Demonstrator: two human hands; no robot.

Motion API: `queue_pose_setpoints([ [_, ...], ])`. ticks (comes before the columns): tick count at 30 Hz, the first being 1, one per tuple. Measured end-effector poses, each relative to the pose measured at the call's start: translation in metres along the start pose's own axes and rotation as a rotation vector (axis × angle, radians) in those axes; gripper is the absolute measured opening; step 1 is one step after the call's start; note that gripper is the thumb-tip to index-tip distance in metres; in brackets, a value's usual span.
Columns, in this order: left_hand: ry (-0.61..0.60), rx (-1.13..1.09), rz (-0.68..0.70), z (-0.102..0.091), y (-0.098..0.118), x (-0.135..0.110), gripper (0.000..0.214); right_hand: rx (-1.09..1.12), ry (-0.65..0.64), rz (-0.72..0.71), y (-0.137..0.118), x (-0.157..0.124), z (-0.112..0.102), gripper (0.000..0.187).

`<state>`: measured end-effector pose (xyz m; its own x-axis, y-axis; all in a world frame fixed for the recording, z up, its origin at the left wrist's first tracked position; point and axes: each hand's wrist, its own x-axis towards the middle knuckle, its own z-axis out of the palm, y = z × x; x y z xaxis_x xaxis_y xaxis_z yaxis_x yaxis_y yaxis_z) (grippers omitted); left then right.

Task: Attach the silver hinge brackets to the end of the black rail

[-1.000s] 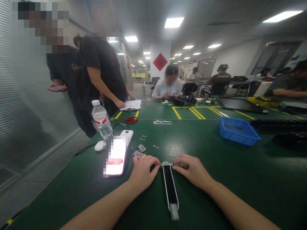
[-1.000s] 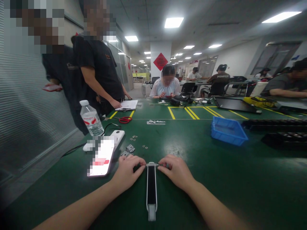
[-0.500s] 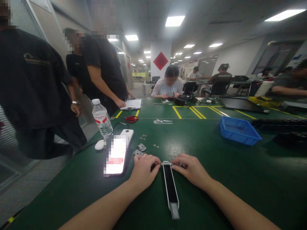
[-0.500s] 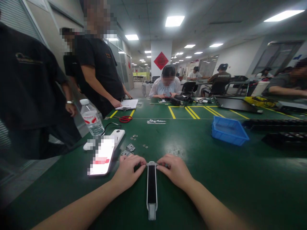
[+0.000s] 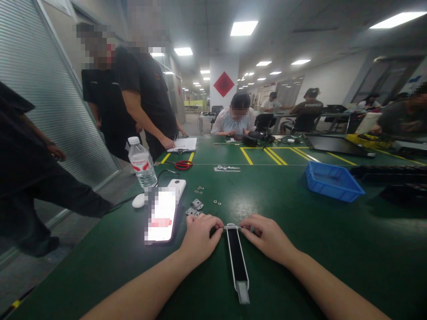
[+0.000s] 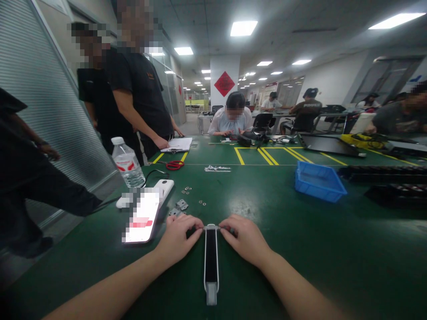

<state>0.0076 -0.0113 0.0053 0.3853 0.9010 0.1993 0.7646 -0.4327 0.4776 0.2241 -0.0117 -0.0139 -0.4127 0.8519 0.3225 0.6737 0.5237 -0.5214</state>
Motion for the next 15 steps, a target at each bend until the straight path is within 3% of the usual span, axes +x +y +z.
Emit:
queue_pose_setpoints([
  [15, -0.012, 0.014, -0.010, 0.0004, 0.0011, 0.0013, 0.012, 0.010, -0.026, 0.028, 0.0001, 0.0015, 0.0038, 0.017],
])
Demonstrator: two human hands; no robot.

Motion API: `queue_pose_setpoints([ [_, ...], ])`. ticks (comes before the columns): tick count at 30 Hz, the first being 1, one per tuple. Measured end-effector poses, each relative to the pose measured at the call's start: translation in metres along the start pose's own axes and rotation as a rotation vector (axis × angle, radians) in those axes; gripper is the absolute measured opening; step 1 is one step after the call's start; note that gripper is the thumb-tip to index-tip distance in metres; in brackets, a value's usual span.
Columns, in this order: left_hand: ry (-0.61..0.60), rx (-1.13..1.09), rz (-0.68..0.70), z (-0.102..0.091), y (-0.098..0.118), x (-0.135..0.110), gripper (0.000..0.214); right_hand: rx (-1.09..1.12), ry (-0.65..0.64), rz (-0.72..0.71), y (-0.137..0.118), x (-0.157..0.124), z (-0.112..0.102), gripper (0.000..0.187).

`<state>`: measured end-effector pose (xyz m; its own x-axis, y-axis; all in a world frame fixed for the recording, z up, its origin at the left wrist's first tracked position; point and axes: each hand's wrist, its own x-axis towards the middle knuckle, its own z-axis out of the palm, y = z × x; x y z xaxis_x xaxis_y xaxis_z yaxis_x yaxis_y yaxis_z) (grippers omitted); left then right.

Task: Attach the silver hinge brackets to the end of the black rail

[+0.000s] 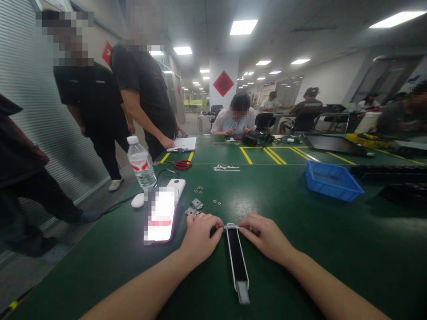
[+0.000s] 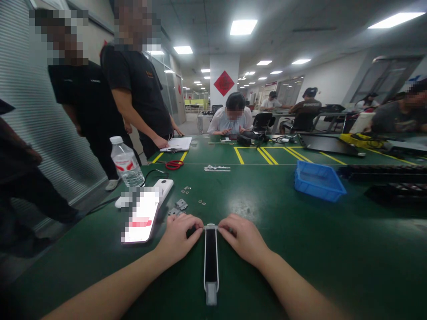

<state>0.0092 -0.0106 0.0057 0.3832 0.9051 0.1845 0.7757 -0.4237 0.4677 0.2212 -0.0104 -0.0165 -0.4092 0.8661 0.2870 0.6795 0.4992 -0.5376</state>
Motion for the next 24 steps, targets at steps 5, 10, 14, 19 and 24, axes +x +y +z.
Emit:
queue_pose_setpoints([
  [5, 0.002, 0.005, 0.011, 0.001, -0.001, 0.000, 0.011, 0.005, -0.017, 0.026, 0.000, 0.000, 0.000, 0.014],
  [10, -0.003, -0.014, -0.001, 0.000, -0.001, -0.002, 0.019, 0.011, -0.030, 0.049, 0.000, -0.001, -0.001, 0.015],
  [14, 0.011, -0.045, -0.034, -0.005, -0.001, 0.001, 0.036, 0.024, -0.032, 0.051, 0.000, -0.002, 0.000, 0.016],
  [19, 0.084, 0.007, -0.049, -0.006, -0.006, 0.011, 0.044, 0.022, -0.039, 0.058, -0.002, -0.002, 0.000, 0.016],
  [24, -0.004, 0.113, 0.056, 0.003, -0.013, 0.018, 0.061, 0.021, -0.029, 0.053, -0.002, -0.001, 0.001, 0.015],
])
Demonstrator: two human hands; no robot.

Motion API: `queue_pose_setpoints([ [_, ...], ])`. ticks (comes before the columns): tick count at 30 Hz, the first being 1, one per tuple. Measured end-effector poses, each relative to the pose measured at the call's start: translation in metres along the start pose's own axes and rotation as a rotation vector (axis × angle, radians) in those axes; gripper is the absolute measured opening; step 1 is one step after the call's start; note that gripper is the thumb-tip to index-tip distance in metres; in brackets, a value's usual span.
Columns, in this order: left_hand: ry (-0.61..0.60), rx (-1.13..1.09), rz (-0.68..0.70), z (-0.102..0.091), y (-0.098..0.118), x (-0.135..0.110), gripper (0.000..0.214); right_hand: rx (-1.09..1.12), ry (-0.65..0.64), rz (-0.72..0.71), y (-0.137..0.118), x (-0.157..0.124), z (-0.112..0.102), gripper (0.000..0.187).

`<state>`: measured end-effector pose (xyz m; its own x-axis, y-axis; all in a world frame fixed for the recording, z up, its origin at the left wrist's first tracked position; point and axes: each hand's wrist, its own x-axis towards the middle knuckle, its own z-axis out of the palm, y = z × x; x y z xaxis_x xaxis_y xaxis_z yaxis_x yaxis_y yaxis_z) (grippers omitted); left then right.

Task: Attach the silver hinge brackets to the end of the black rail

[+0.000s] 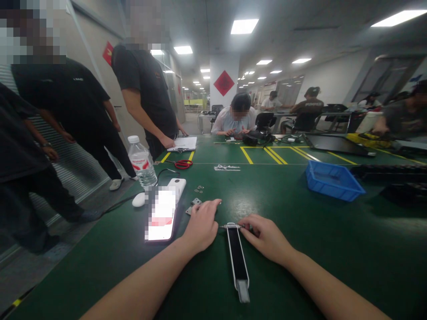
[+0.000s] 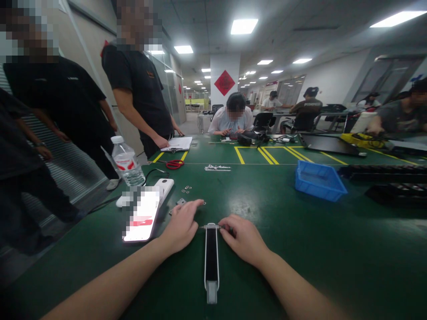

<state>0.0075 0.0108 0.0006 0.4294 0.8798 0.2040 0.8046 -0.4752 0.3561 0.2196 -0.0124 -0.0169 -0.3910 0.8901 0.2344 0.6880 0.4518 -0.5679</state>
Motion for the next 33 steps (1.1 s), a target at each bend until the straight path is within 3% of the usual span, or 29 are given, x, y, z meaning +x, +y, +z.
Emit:
queue_pose_setpoints([
  [6, -0.127, 0.109, 0.100, 0.007, -0.006, 0.001, 0.069, 0.000, 0.003, -0.008, 0.002, 0.001, 0.001, 0.016],
  [15, -0.104, 0.115, 0.058, 0.008, -0.005, 0.001, 0.065, -0.008, 0.017, -0.016, 0.002, 0.000, 0.001, 0.014],
  [21, -0.165, 0.083, 0.075, 0.004, -0.004, 0.001, 0.060, -0.007, 0.017, -0.022, 0.002, 0.000, 0.001, 0.015],
  [33, 0.005, 0.060, 0.024, -0.006, 0.006, -0.007, 0.037, -0.007, 0.014, -0.025, 0.000, -0.001, 0.000, 0.017],
])
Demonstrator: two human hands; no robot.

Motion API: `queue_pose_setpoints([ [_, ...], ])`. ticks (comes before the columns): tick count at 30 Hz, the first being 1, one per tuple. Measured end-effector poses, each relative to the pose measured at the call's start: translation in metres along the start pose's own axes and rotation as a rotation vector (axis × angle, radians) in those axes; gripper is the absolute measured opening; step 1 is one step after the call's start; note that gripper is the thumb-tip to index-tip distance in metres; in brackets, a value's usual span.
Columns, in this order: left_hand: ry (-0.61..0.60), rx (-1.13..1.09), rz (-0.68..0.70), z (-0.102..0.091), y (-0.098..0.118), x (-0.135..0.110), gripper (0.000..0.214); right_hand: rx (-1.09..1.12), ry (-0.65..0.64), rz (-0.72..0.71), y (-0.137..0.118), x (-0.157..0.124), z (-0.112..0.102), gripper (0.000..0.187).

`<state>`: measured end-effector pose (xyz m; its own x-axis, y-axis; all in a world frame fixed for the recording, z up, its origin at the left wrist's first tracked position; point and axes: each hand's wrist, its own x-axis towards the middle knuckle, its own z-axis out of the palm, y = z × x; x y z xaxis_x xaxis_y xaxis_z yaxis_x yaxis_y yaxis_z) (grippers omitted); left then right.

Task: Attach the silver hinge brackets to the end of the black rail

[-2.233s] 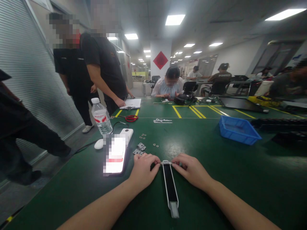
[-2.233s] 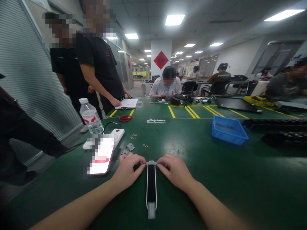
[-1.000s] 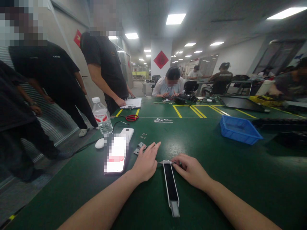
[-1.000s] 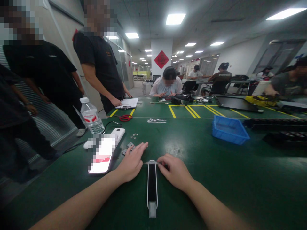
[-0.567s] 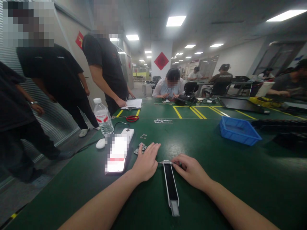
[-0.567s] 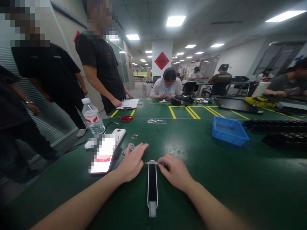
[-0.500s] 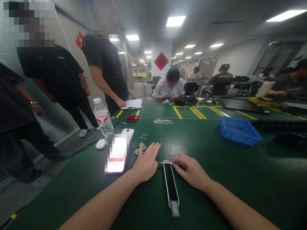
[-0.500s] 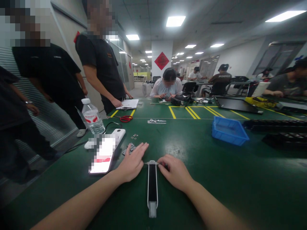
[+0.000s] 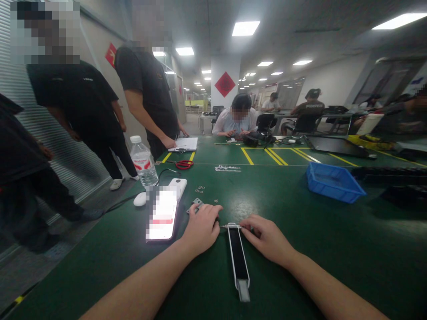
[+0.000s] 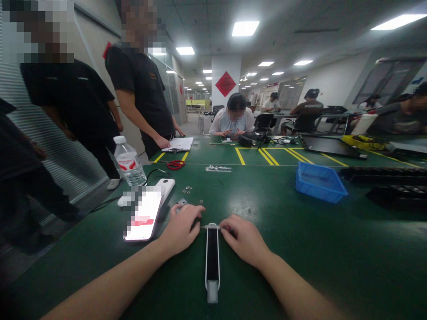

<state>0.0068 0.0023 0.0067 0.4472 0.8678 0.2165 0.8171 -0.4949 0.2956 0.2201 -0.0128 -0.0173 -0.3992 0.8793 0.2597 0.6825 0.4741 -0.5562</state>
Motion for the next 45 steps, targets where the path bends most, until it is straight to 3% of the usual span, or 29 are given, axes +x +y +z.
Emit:
queue_pose_setpoints([
  [6, -0.005, -0.032, -0.034, -0.005, -0.001, -0.007, 0.034, 0.015, -0.014, 0.006, 0.001, -0.001, -0.001, 0.017],
  [19, 0.012, 0.039, 0.036, -0.001, -0.005, -0.008, 0.029, 0.025, -0.017, 0.000, 0.002, -0.001, 0.000, 0.018],
  [26, 0.021, -0.139, -0.065, -0.002, 0.000, -0.009, 0.027, 0.027, -0.024, 0.005, 0.001, -0.001, -0.001, 0.019],
  [30, -0.010, -0.224, -0.053, -0.004, 0.004, -0.009, 0.024, 0.018, -0.010, 0.001, 0.002, -0.001, -0.001, 0.017],
  [45, -0.038, -0.219, -0.030, 0.001, 0.003, -0.009, 0.023, 0.027, -0.008, -0.009, 0.003, -0.001, 0.001, 0.017],
])
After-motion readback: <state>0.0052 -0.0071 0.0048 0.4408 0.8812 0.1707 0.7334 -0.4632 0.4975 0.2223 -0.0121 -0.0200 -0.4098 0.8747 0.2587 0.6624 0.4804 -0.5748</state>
